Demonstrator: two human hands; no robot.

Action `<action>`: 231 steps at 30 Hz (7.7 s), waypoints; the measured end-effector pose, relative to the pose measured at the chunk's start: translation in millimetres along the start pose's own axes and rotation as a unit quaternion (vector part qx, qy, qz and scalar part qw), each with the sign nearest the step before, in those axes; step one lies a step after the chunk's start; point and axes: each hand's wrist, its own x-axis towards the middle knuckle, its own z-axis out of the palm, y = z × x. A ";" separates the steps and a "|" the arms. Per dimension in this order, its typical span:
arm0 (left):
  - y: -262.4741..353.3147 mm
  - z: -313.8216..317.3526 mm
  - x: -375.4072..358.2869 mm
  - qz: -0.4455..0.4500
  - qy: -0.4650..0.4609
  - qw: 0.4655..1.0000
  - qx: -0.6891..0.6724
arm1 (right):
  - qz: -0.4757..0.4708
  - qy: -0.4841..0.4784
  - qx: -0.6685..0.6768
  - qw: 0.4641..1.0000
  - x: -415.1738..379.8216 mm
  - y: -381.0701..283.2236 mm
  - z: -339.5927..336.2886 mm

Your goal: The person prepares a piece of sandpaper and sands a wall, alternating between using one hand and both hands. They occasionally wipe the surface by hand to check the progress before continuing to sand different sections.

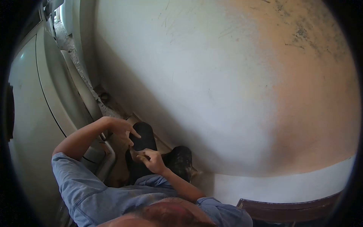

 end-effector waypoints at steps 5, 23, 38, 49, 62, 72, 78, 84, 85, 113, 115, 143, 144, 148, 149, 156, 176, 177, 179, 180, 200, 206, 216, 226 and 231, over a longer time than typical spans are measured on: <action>-1.6 4.0 7.8 0.070 -0.045 0.994 -0.070 | -0.070 -0.024 -0.025 0.997 12.5 -14.3 1.1; 6.6 -0.2 3.3 0.092 0.038 0.979 -0.178 | -0.018 0.072 -0.072 0.995 4.3 -10.7 -10.4; 8.9 -0.6 2.3 0.112 0.122 0.978 -0.128 | -0.056 0.095 -0.054 0.992 10.3 -8.3 6.9; 17.9 -9.0 -3.8 0.156 0.157 0.960 -0.174 | 0.039 0.121 0.077 0.989 25.8 -35.8 17.5; 24.2 3.8 -4.4 0.043 0.294 0.947 -0.124 | -0.058 0.354 0.185 0.915 12.8 -52.7 -91.3; 16.9 -1.8 -15.0 -0.182 0.141 0.962 0.145 | -0.176 0.607 -0.607 0.483 -27.6 -203.8 -376.8; -1.2 -32.0 -2.0 -0.212 0.247 0.944 0.054 | -0.168 0.579 -0.663 0.444 -6.3 -222.8 -448.1; 105.1 -148.7 -18.9 -0.060 0.401 0.913 0.048 | -0.246 0.580 -0.665 0.401 22.3 -471.3 -578.5; 127.2 -175.8 -24.4 -0.019 0.445 0.893 0.068 | -0.261 0.576 -0.662 0.402 23.7 -494.7 -592.5; 221.6 -408.3 14.1 0.211 0.771 0.487 0.352 | -0.173 0.611 -0.639 0.434 13.7 -268.2 -473.9; 222.8 -406.8 14.7 0.220 0.775 0.485 0.340 | -0.180 0.600 -0.646 0.436 15.3 -272.1 -474.4; 195.3 -353.6 8.1 0.283 0.774 0.513 0.241 | -0.232 0.640 -0.637 0.363 29.3 -403.6 -553.5; 175.0 -329.3 6.8 0.272 0.778 0.516 0.233 | -0.219 0.648 -0.626 0.375 28.9 -401.4 -552.3; 81.0 -210.1 -45.1 0.002 0.585 0.802 0.123 | -0.211 0.619 -0.674 0.342 16.7 -394.4 -568.4; 39.1 -177.5 -53.2 -0.108 0.474 0.866 0.119 | -0.208 0.621 -0.678 0.335 15.8 -393.3 -570.8; -56.1 -17.2 -182.4 -0.370 0.353 0.859 0.014 | -0.207 0.636 -0.662 0.339 29.4 -405.8 -550.5; -32.4 -14.7 -189.4 -0.338 0.447 0.827 0.033 | -0.154 0.648 -0.657 0.351 33.0 -409.0 -537.5; -34.2 -15.0 -186.8 -0.341 0.446 0.827 0.034 | -0.176 0.635 -0.672 0.337 35.2 -414.5 -533.0; -36.4 -13.8 -183.2 -0.346 0.442 0.827 0.031 | -0.181 0.634 -0.673 0.335 35.2 -416.6 -532.1; -37.1 -13.6 -181.3 -0.350 0.440 0.827 0.031 | -0.188 0.633 -0.672 0.337 36.0 -416.9 -532.1; -54.7 0.1 -167.8 -0.387 0.401 0.828 0.056 | -0.166 0.667 -0.606 0.401 28.1 -401.8 -543.3; -40.0 -15.1 -175.7 -0.402 0.363 0.840 0.046 | -0.190 0.644 -0.646 0.362 27.3 -401.8 -545.2; -47.1 -15.1 -184.0 -0.363 0.322 0.868 0.102 | -0.226 0.673 -0.615 0.342 31.9 -403.9 -545.7; -23.7 -28.5 -184.4 -0.379 0.278 0.880 0.072 | -0.186 0.692 -0.625 0.309 36.2 -399.9 -541.5; -26.0 -28.1 -175.8 -0.386 0.295 0.871 0.079 | -0.210 0.693 -0.614 0.314 43.0 -407.0 -534.0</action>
